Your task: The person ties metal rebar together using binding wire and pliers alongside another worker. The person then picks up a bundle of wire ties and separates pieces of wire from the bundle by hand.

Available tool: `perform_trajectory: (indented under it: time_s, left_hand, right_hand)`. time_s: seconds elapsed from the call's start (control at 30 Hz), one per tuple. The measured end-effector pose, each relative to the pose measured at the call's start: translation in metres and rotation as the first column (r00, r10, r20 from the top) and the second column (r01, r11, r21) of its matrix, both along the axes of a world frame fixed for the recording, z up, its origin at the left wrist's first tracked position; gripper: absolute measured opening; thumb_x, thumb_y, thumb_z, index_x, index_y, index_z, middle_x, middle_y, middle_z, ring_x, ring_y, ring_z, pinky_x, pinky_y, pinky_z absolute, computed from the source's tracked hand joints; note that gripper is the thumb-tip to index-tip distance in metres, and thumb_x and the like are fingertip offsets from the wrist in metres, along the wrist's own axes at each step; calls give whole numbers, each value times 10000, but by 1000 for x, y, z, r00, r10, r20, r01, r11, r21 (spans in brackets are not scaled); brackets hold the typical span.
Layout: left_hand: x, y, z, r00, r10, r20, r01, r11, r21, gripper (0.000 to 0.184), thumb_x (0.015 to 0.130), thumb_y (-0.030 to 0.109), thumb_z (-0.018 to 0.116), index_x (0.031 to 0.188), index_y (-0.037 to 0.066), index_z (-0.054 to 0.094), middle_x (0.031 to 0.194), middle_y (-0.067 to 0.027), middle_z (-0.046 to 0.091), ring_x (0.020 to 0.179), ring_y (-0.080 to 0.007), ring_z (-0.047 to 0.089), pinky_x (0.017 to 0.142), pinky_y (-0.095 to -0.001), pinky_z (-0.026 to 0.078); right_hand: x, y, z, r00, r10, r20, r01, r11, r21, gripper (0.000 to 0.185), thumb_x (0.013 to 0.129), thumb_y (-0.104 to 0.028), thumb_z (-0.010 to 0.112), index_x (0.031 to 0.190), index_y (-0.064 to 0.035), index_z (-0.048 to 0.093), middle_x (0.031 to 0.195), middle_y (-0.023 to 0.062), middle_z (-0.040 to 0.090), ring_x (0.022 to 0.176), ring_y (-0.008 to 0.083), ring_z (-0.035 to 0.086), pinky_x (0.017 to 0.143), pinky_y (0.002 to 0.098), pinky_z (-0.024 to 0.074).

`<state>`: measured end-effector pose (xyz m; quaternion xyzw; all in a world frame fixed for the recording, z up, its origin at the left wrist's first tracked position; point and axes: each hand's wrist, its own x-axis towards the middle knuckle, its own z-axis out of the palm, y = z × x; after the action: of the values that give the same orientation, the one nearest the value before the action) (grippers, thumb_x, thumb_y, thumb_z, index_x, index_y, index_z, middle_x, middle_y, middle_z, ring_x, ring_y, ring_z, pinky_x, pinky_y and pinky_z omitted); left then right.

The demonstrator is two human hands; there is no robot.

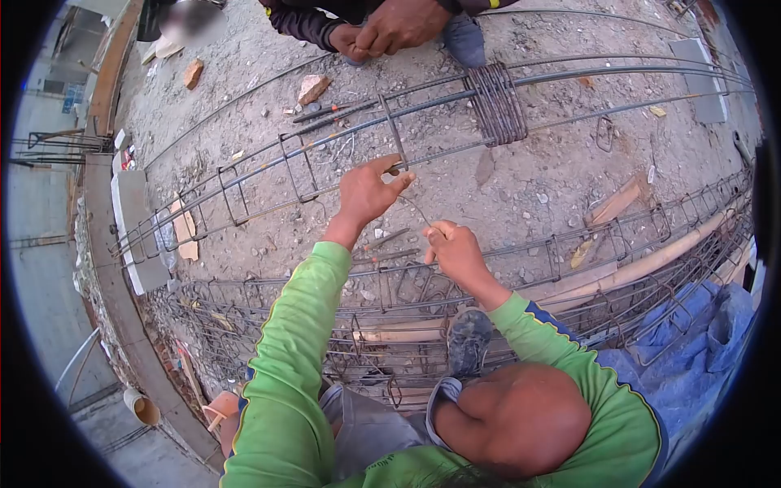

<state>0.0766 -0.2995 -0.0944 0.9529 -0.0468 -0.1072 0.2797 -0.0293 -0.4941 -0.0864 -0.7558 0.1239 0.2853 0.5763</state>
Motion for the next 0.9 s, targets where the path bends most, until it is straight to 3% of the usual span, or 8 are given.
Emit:
perform_trajectory:
  time_s: [0.17, 0.27, 0.33, 0.43, 0.57, 0.6, 0.73, 0.9]
  left_hand:
    - [3, 5, -15, 998, 63, -29, -64, 997, -32, 460, 896, 562, 698, 1135, 179, 787, 1108, -88, 765, 1010, -307, 723, 856, -404, 553]
    - [5, 1, -9, 987, 69, -146, -78, 995, -62, 427, 949, 455, 657, 1186, 115, 762, 1191, -147, 736, 1144, -332, 681, 976, -401, 515]
    - [3, 3, -22, 994, 108, -32, -110, 990, -85, 404, 889, 535, 721, 1080, 189, 805, 1087, -67, 769, 988, -290, 724, 852, -387, 547]
    - [1, 0, -19, 993, 112, -33, -114, 990, -85, 389, 878, 522, 736, 1076, 194, 803, 1041, -63, 773, 960, -288, 723, 836, -387, 543]
    - [4, 0, -16, 989, 142, -32, -145, 981, -131, 361, 864, 472, 771, 1074, 180, 791, 1052, -60, 750, 966, -303, 709, 828, -387, 536]
    - [3, -3, -11, 982, 190, -25, -191, 970, -152, 381, 837, 451, 807, 1033, 127, 773, 1067, -83, 738, 964, -303, 705, 825, -391, 536]
    - [8, -6, -2, 967, 235, -94, -244, 964, -101, 429, 803, 461, 837, 988, 85, 747, 1037, -109, 744, 946, -293, 711, 820, -394, 538]
    - [4, -2, -12, 964, 254, -76, -261, 961, -94, 461, 767, 473, 860, 968, 77, 738, 907, -115, 755, 871, -290, 724, 791, -397, 543]
  right_hand:
    - [1, 17, -14, 999, -15, -32, 16, 1000, 20, 304, 996, -245, 532, 984, 13, 690, 689, 127, 711, 690, 274, 691, 728, 395, 529]
    - [8, 26, -24, 999, 20, -39, -18, 999, 52, 297, 986, -242, 539, 983, 10, 697, 704, 147, 714, 681, 276, 699, 717, 401, 532]
    - [11, 34, -42, 996, -41, -84, 51, 990, 131, 275, 1028, -195, 547, 1127, 17, 693, 671, 84, 698, 546, 130, 559, 553, 317, 454]
    - [24, 34, -63, 993, -113, 42, 111, 993, 46, 291, 976, -234, 545, 997, 3, 712, 726, 167, 714, 687, 283, 703, 731, 411, 531]
    - [52, 27, -72, 985, -159, 68, 153, 985, 83, 315, 979, -260, 556, 1072, -8, 719, 738, 152, 716, 712, 270, 689, 735, 388, 508]
    - [53, 28, -82, 980, -157, 125, 136, 977, 163, 271, 1046, -181, 534, 1166, 0, 695, 701, 74, 685, 571, 107, 552, 555, 291, 440]
    - [51, 34, -98, 967, -163, 198, 112, 963, 245, 269, 1052, -185, 535, 1174, -3, 690, 712, 64, 678, 574, 95, 538, 545, 274, 437]
    - [42, 36, -82, 966, -259, -26, 248, 885, 394, 299, 1007, -218, 536, 1172, -30, 702, 774, 77, 689, 666, 137, 592, 635, 302, 478]
